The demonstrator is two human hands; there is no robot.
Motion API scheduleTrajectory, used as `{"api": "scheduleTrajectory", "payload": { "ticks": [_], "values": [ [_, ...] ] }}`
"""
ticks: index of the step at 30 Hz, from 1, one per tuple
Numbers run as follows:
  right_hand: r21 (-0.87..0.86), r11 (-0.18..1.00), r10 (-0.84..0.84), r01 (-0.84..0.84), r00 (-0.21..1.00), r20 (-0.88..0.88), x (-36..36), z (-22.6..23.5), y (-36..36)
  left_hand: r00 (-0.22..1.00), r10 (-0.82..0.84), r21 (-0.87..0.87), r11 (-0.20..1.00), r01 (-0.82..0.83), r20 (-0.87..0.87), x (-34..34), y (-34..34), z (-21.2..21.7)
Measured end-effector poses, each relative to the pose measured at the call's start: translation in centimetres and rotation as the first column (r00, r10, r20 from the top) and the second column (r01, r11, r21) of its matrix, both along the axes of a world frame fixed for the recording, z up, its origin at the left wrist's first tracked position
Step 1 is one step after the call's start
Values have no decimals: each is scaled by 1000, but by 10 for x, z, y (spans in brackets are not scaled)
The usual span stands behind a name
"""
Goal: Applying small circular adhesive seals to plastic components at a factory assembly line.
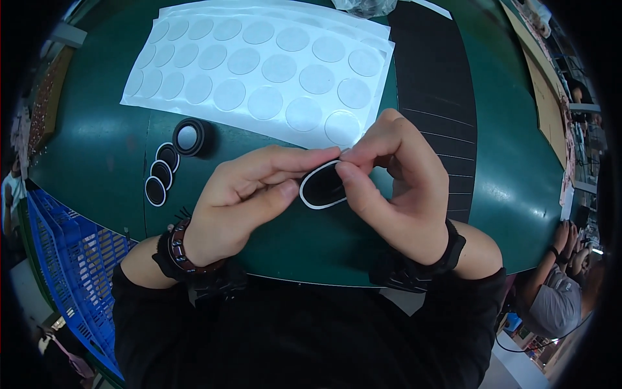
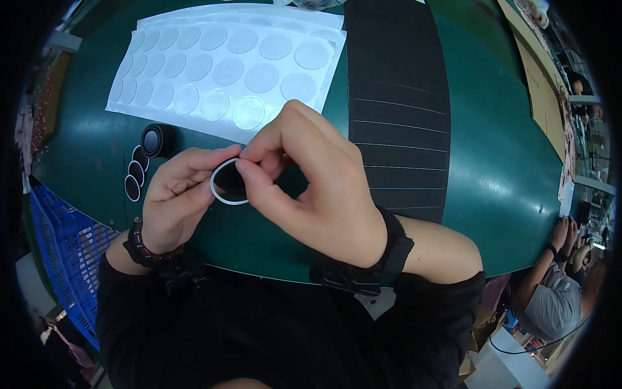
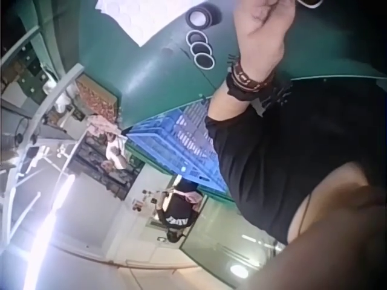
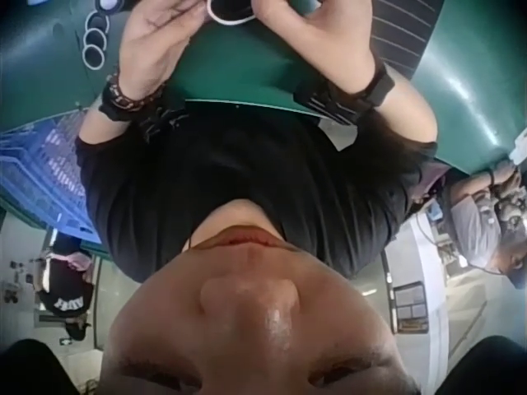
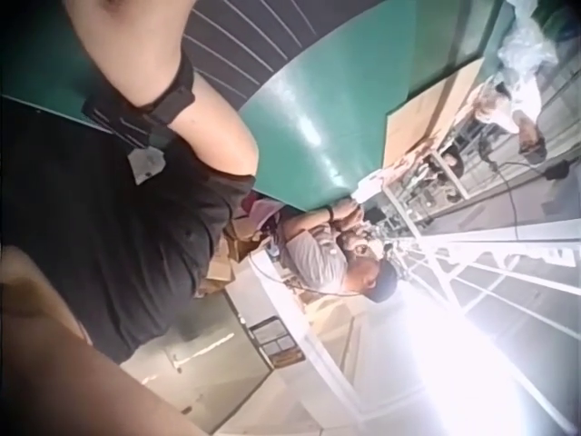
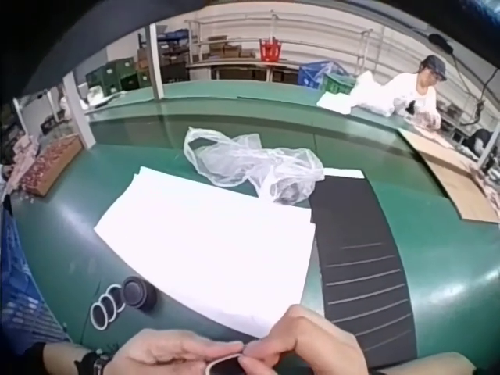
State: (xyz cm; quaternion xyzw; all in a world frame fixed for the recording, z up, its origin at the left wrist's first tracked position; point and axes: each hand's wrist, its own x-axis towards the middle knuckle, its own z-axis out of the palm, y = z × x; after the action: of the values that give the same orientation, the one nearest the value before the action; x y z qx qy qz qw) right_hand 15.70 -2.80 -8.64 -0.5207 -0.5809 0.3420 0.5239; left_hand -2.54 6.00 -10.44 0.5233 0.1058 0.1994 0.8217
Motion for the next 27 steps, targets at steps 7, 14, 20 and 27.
{"api": "scheduleTrajectory", "payload": {
  "ticks": [7, 14, 20, 27],
  "values": [
    [120, 992, -51, 34, 989, 139, 0, 2, -1, 973, 187, 219, 952, -213, 136, 13, -15, -3],
    [145, 989, -85, 16, 874, 478, 5, 14, -3, 945, 328, 485, 829, -279, -17, 10, -14, 4],
    [21, 997, -75, 80, 763, 642, 3, 22, -3, 924, 370, 459, 840, -291, -91, 15, -11, 9],
    [-68, 997, 34, -37, 998, -47, -6, 6, 7, 907, 418, 193, 894, -404, -39, 15, -12, 2]
  ]
}}
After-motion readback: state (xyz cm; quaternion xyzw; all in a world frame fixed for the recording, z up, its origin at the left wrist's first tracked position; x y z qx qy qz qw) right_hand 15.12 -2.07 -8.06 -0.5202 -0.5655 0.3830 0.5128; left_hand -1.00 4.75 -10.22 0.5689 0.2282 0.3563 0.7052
